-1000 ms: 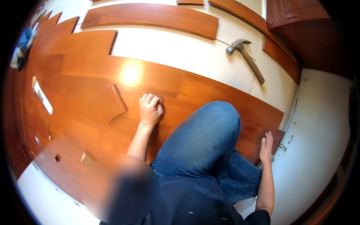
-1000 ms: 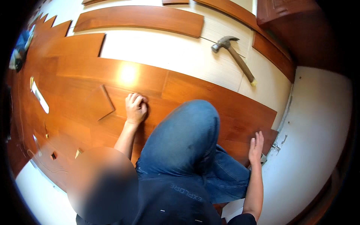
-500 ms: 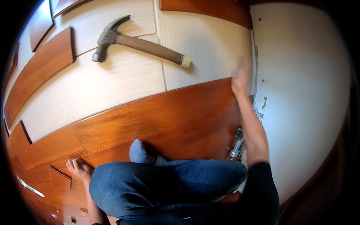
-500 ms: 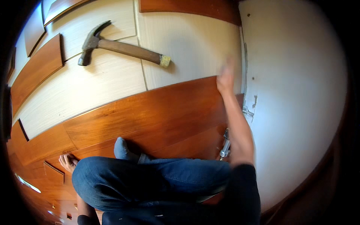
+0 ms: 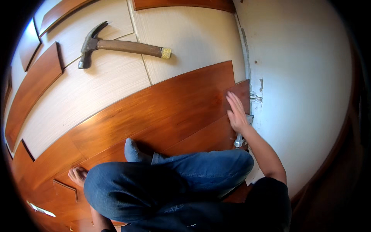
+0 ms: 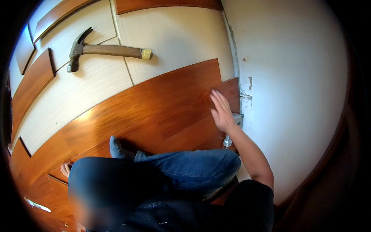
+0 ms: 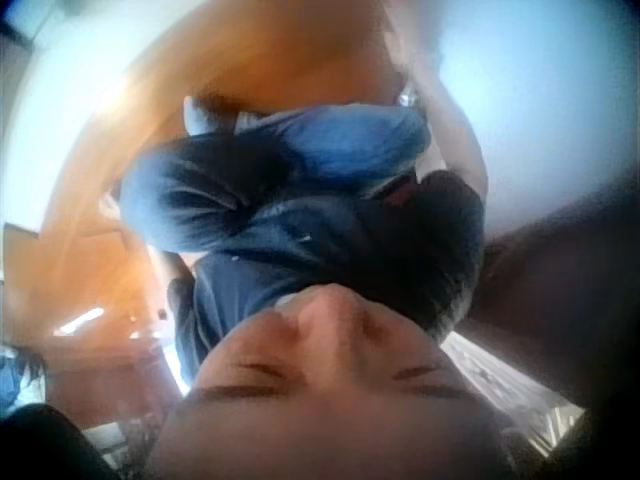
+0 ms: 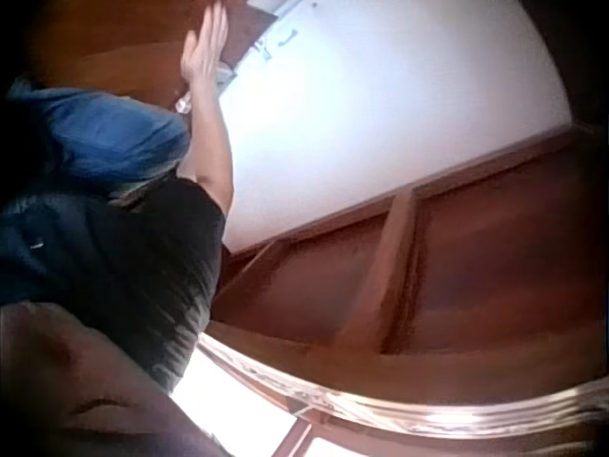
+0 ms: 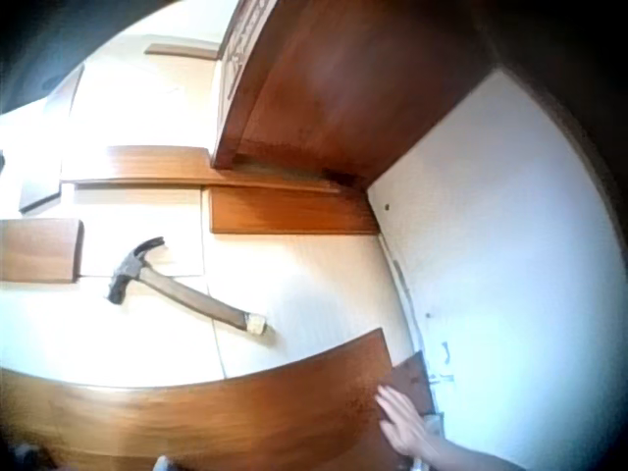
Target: The person installs hardwood flooring planks on a subfloor. They position each plank, tap it into place with a hammer, and secure it using a pneumatic nail gun. The process is repeated for multiple planks across the room.
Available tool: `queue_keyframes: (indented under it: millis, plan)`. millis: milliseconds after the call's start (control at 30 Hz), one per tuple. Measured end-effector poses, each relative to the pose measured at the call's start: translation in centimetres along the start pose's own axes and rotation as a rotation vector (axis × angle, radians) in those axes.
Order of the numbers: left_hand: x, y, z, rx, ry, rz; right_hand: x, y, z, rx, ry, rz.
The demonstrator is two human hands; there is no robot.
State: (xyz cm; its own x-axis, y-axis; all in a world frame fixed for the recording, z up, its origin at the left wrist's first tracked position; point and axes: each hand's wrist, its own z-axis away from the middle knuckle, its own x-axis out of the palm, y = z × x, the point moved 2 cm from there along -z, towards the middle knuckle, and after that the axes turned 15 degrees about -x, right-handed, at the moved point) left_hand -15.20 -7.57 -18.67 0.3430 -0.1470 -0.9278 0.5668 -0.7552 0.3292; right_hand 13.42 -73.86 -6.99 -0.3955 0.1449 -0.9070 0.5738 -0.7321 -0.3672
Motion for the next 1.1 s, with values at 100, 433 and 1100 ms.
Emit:
queue_keyframes:
  millis: [100,433,1100]
  plan:
    - [0.0,0.1,-0.9,0.025,-0.02,-0.023,-1.6,0.5,11.9,0.137,-0.005,0.062]
    - [-0.2,-0.9,-1.1,0.092,-0.029,-0.034,-0.4,16.7,-26.8,0.202,0.678,0.395]
    - [-2.7,5.1,-0.9,-0.147,-0.005,0.081,0.3,-10.7,-27.7,-0.645,-0.389,0.396]
